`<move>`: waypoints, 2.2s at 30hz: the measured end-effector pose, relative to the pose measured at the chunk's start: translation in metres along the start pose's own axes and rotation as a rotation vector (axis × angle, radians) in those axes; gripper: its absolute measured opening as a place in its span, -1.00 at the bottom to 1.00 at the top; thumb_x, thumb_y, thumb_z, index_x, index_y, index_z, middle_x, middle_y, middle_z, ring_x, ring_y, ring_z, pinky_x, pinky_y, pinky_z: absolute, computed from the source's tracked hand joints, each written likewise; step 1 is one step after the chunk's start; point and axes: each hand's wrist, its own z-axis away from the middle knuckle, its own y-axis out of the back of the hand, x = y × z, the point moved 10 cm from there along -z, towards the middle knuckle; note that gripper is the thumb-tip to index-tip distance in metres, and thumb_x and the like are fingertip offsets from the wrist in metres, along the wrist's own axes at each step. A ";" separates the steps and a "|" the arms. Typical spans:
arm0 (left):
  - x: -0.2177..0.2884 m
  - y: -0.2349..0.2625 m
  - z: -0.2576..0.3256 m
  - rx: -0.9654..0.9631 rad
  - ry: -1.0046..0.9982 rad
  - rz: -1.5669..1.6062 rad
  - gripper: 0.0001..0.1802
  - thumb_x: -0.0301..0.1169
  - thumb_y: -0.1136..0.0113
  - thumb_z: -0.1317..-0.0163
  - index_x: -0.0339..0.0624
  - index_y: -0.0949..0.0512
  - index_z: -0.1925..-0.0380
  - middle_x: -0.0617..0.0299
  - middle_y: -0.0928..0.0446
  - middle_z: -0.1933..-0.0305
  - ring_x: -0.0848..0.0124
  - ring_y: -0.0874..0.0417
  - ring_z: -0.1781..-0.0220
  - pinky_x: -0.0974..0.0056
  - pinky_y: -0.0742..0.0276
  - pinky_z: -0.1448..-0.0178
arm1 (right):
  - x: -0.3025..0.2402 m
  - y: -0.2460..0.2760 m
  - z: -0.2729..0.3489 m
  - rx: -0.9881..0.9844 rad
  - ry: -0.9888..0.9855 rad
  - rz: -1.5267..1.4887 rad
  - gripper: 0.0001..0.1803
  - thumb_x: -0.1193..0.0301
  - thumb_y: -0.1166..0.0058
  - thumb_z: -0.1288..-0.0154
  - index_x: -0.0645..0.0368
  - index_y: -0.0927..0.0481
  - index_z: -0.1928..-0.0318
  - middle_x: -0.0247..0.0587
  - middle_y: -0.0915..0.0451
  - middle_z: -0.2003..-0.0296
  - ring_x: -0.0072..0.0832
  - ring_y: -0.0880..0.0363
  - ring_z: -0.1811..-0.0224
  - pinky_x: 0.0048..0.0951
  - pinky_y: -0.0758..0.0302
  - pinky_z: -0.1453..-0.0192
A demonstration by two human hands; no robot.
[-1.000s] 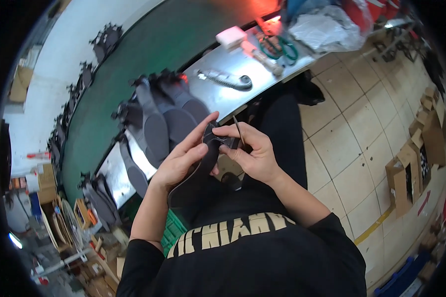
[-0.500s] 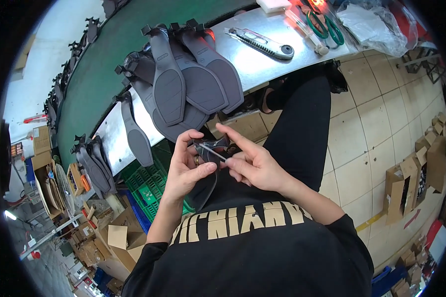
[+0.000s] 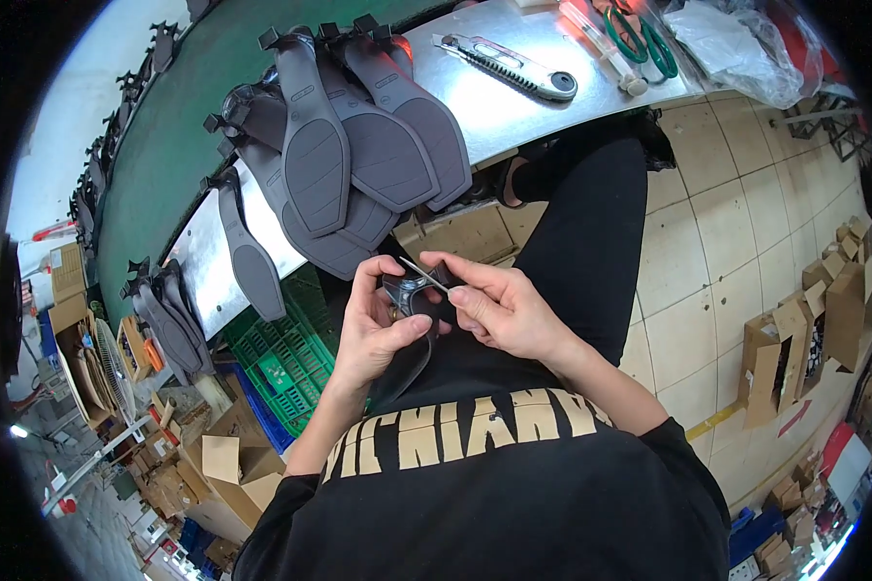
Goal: The recorder trims excess material from shoe soles using a sharp hand tool and scissors at a manufacturing workbench.
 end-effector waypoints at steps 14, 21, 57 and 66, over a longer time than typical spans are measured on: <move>-0.020 0.001 0.002 0.074 0.027 0.109 -0.40 -0.64 -0.32 -0.16 -0.08 -0.18 -0.07 0.02 -0.51 0.07 0.26 -0.72 0.23 0.26 -0.71 0.12 | 0.014 0.008 -0.007 -0.004 -0.087 -0.161 -0.56 0.39 0.15 -0.54 0.19 -0.36 -0.35 -0.51 -0.27 0.63 -0.78 -0.13 0.70 -0.71 -0.15 0.62; -0.018 0.004 0.003 0.113 0.061 0.110 -0.39 -0.62 -0.34 -0.16 -0.06 -0.18 -0.07 0.04 -0.52 0.10 0.18 -0.74 0.23 0.30 -0.70 0.15 | 0.003 0.012 -0.009 0.008 -0.068 -0.227 -0.48 0.31 0.22 -0.56 0.23 -0.22 -0.42 -0.47 -0.27 0.66 -0.76 -0.15 0.75 -0.70 -0.18 0.66; -0.033 -0.031 0.000 -0.019 0.568 0.231 -0.24 -0.23 -0.16 -0.28 -0.28 -0.16 -0.42 -0.07 -0.53 -0.08 0.12 -0.75 0.22 0.26 -0.71 0.22 | -0.005 0.041 -0.010 0.370 0.269 0.384 -0.78 0.47 0.00 -0.41 0.29 -0.54 0.01 -0.40 -0.56 0.38 -0.73 -0.50 0.32 -0.66 -0.45 0.19; 0.003 -0.003 -0.001 -0.232 0.479 0.088 -0.18 -0.55 -0.17 -0.02 -0.52 -0.18 -0.35 -0.17 -0.60 0.01 0.15 -0.76 0.29 0.23 -0.75 0.20 | -0.008 0.029 -0.009 0.098 0.070 0.091 -0.52 0.49 -0.18 -0.33 0.16 -0.48 -0.26 -0.51 -0.50 0.40 -0.86 -0.42 0.45 -0.79 -0.30 0.43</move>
